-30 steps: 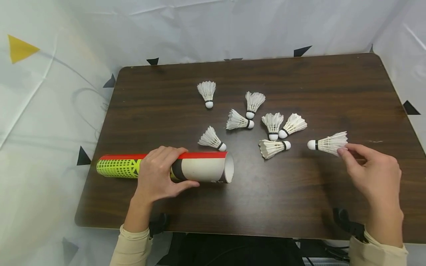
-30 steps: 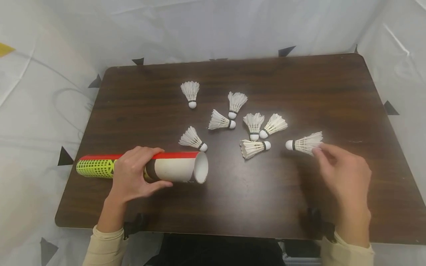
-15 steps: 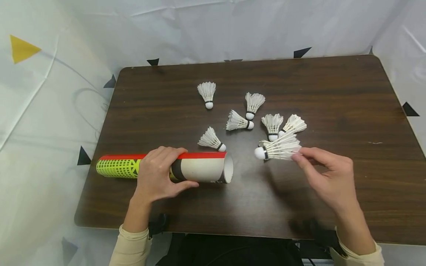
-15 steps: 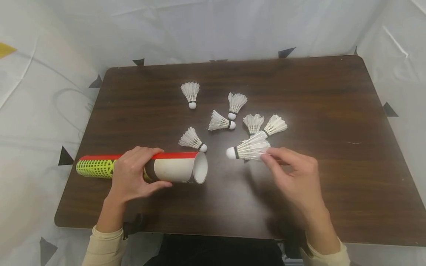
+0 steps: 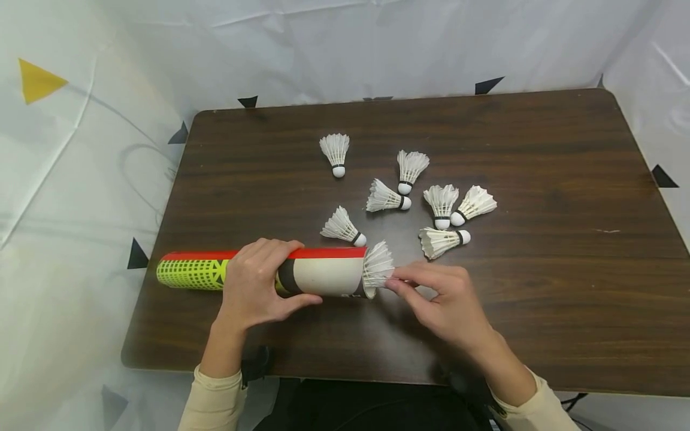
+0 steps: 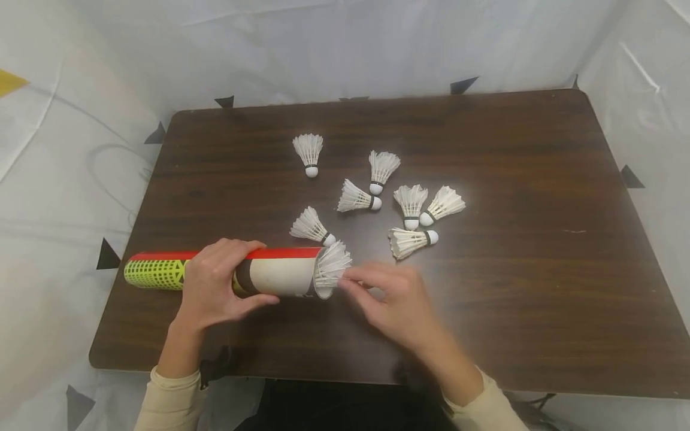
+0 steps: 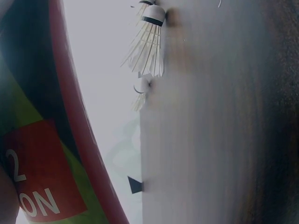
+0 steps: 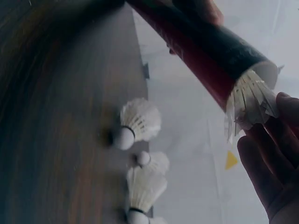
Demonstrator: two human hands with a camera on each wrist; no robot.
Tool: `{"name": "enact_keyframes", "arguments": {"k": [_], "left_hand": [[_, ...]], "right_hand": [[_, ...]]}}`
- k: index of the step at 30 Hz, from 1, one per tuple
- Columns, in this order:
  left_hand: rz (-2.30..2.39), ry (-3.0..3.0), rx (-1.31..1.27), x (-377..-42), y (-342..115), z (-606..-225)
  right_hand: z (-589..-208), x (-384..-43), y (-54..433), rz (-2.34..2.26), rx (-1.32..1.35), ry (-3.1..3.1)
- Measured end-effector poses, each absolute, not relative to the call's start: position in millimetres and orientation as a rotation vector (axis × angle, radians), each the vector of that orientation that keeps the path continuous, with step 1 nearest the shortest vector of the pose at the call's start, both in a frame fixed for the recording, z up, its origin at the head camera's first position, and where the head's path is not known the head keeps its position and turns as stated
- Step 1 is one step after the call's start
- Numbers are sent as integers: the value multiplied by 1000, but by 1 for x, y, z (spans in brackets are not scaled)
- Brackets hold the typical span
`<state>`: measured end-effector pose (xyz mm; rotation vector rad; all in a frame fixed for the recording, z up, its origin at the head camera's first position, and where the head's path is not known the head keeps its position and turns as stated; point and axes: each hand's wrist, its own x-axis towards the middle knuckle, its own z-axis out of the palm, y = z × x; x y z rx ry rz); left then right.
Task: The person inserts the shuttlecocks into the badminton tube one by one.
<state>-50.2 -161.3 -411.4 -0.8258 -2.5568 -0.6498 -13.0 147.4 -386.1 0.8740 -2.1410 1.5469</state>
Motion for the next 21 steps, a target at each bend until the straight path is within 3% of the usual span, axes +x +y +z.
{"name": "enact_keyframes", "arguments": {"k": [21], "left_hand": [[-647,-2562,-826,-50,-160,-411]], "right_hand": [[-386,-22,132,1598,1051,-2309]]}}
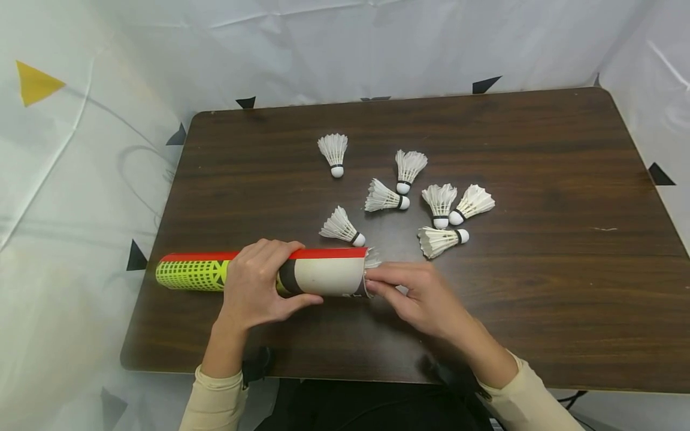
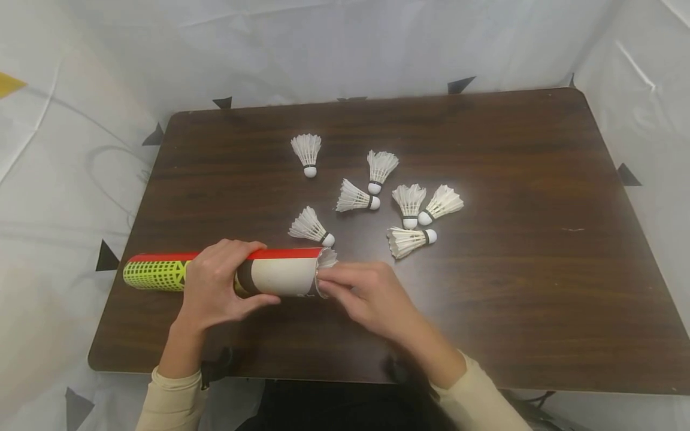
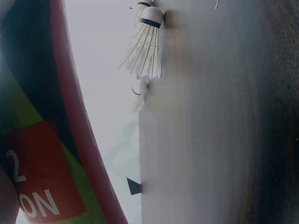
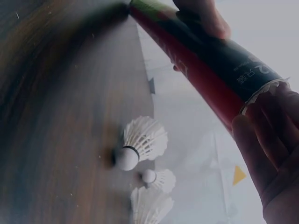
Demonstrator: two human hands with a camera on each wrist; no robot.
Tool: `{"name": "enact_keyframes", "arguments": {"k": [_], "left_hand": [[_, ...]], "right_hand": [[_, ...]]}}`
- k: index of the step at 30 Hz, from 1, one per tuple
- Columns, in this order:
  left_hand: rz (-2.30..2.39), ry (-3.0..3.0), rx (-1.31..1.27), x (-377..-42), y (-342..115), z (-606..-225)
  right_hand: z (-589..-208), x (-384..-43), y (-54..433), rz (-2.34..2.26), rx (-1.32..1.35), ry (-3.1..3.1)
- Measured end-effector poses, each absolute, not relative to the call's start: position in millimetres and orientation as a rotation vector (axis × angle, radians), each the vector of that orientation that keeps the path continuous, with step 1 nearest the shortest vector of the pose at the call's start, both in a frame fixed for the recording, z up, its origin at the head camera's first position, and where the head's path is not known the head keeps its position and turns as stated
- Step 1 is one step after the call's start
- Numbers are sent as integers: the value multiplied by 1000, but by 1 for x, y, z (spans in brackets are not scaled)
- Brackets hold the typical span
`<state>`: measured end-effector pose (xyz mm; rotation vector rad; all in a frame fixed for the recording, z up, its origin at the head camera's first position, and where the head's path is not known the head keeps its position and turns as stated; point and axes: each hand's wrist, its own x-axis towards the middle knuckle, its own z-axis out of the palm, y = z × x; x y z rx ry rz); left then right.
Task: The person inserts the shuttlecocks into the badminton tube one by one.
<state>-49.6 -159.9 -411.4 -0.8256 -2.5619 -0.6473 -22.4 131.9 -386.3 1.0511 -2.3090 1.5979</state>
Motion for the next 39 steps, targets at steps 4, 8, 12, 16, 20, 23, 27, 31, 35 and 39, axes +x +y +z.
{"name": "enact_keyframes", "arguments": {"k": [4,8,12,16,20,23,27,31,35,39], "left_hand": [[-648,-2566,-826,-50,-160,-412],[-649,-2562,-826,-50,-160,-412],[-658,-2550,-833,-50,-160,-411],[-662,-2542,-840,-50,-160,-411],[-656,-2547,-833,-49,-160,-411],[-657,-2549,-833,-49,-159,-411],[-659,-2548,-836,-49,-159,-411],[-658,-2547,-833,-50,-160,-411],[-660,-2549,-828,-50,-160,-411],[-658,-2546,-826,-50,-160,-411]], "right_hand": [[-387,-27,132,1556,1131,-2295],[-389,-31,132,1536,1203,-2293],[-391,-33,129,1548,1248,-2318],[-392,-36,125,1567,1242,-2338],[-393,-41,120,1616,1204,-2339],[-394,-44,118,1645,1175,-2330],[-395,-47,115,1622,1139,-2362],[-393,-49,112,1580,1071,-2434],[-392,-50,110,1559,1014,-2480],[-392,-50,109,1559,1005,-2488]]}}
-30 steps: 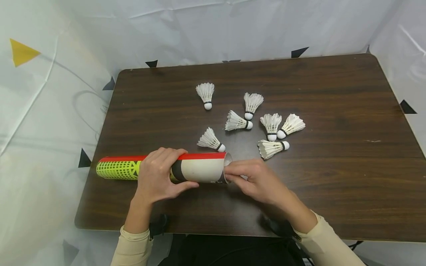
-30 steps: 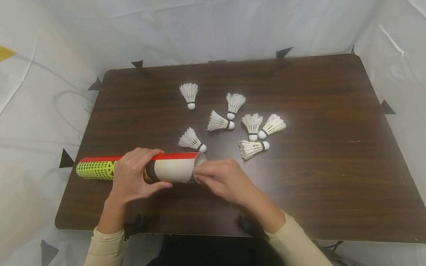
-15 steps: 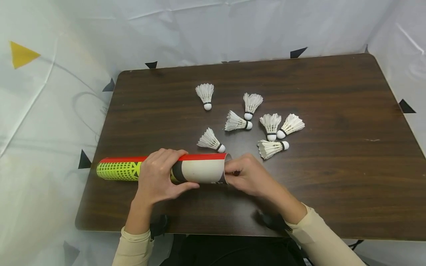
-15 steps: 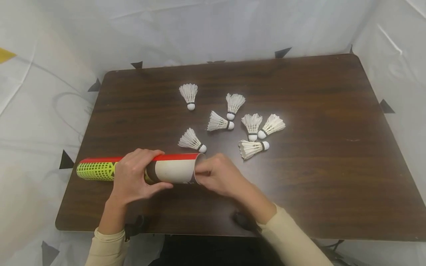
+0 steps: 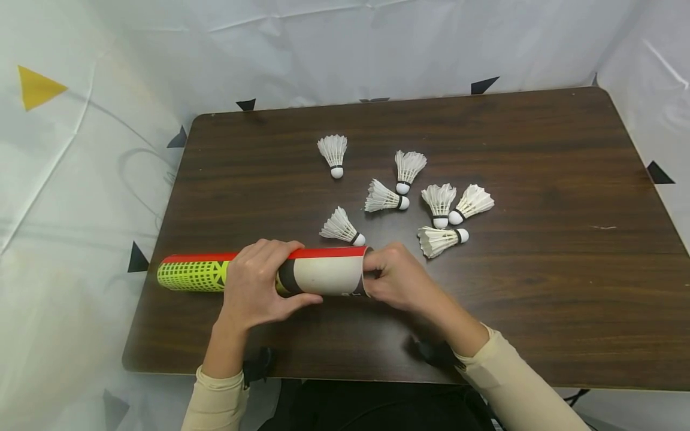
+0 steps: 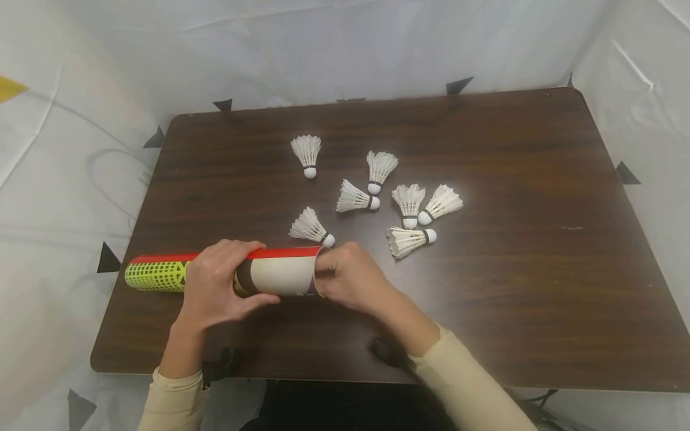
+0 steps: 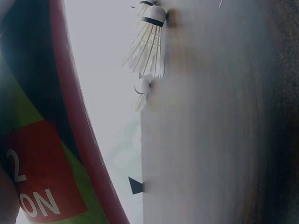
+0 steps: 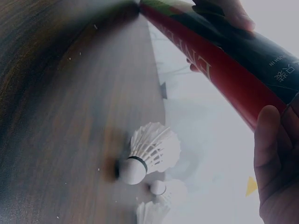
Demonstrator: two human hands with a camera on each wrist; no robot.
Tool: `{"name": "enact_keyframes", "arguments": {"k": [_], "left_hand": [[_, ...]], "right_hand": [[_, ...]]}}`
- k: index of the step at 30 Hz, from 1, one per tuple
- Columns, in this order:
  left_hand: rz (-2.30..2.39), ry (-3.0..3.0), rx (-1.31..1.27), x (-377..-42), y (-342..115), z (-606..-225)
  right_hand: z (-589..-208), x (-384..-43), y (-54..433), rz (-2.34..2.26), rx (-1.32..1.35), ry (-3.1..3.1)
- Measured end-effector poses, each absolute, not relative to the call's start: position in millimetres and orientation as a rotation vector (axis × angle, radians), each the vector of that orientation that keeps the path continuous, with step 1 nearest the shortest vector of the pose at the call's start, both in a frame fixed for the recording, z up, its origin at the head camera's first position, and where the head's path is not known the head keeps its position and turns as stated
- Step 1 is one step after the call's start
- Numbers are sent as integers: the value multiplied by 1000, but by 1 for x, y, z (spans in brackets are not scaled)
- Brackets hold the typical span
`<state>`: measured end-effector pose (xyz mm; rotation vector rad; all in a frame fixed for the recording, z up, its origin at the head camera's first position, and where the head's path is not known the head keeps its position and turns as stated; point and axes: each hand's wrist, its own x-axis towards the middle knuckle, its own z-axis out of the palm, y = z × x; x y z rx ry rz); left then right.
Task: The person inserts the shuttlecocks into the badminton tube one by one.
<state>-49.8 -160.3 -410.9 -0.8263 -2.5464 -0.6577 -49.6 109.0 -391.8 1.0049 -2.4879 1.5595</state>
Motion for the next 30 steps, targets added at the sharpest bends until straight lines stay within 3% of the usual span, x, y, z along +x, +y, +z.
{"name": "enact_keyframes", "arguments": {"k": [30], "left_hand": [[-643,-2563,-823,-50,-160,-411]], "right_hand": [[-384,-44,129,1592,1189,-2431]]}}
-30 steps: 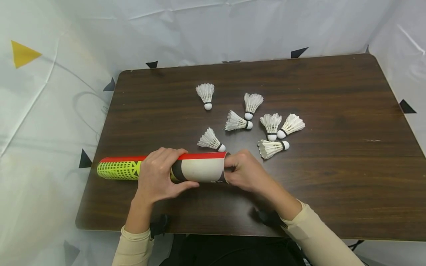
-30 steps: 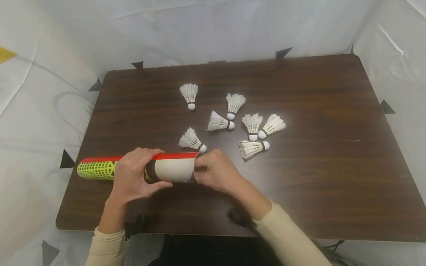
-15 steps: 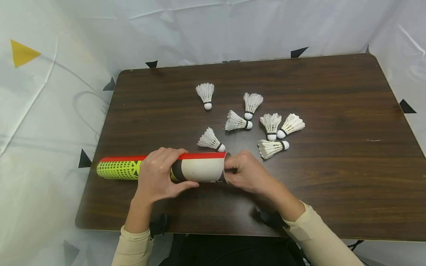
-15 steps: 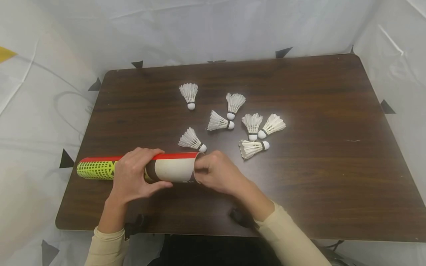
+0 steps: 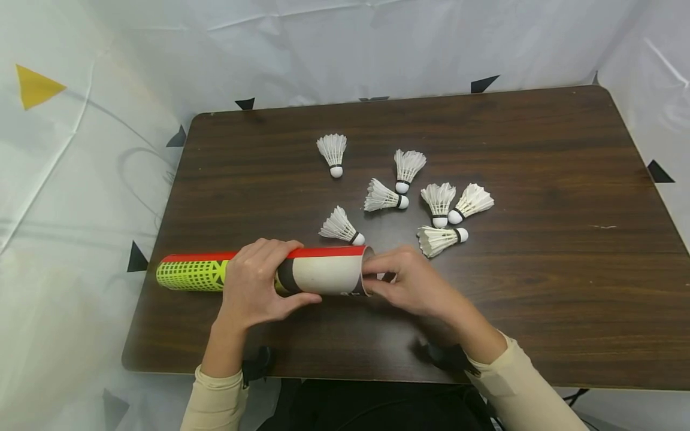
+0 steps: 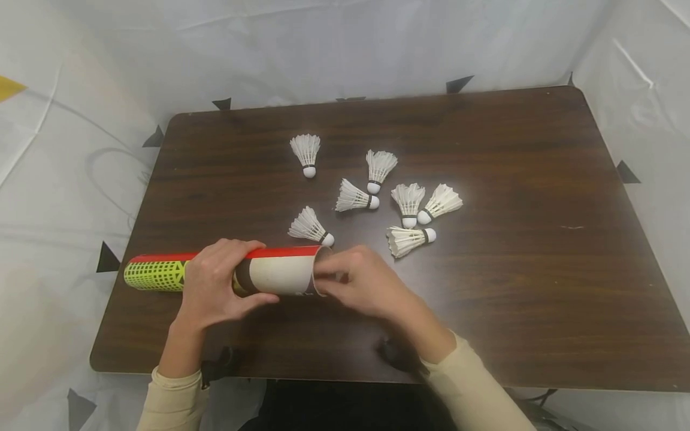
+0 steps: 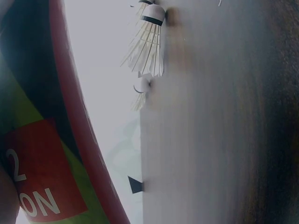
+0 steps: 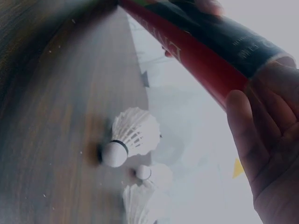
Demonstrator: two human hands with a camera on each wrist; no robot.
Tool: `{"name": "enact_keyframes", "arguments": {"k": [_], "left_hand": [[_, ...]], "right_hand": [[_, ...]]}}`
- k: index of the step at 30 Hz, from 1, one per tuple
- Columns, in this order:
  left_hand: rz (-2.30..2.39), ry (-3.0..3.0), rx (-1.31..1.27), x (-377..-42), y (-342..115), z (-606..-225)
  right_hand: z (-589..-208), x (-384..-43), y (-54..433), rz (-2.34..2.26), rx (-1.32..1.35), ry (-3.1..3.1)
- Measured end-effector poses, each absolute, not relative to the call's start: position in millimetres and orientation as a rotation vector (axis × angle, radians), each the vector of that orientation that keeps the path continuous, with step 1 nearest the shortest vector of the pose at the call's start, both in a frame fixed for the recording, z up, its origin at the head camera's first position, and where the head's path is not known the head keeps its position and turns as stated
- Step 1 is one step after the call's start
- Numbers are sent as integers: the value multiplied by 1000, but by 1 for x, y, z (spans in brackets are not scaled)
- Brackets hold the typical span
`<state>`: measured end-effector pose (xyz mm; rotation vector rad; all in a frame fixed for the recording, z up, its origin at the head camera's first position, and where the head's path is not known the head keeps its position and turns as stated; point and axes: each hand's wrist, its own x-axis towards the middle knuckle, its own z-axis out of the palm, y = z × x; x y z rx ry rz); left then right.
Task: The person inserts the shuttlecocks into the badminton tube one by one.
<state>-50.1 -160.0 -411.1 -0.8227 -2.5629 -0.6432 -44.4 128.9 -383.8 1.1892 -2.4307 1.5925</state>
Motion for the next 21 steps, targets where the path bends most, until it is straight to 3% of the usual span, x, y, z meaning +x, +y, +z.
{"name": "enact_keyframes", "arguments": {"k": [12,21], "left_hand": [[-648,-2558,-828,-50,-161,-411],[-647,-2535,-830,-50,-161,-411]], "right_hand": [[-363,-48,175,1776,910,-2505],[-372,-76,233,1473,122,-2702]]}}
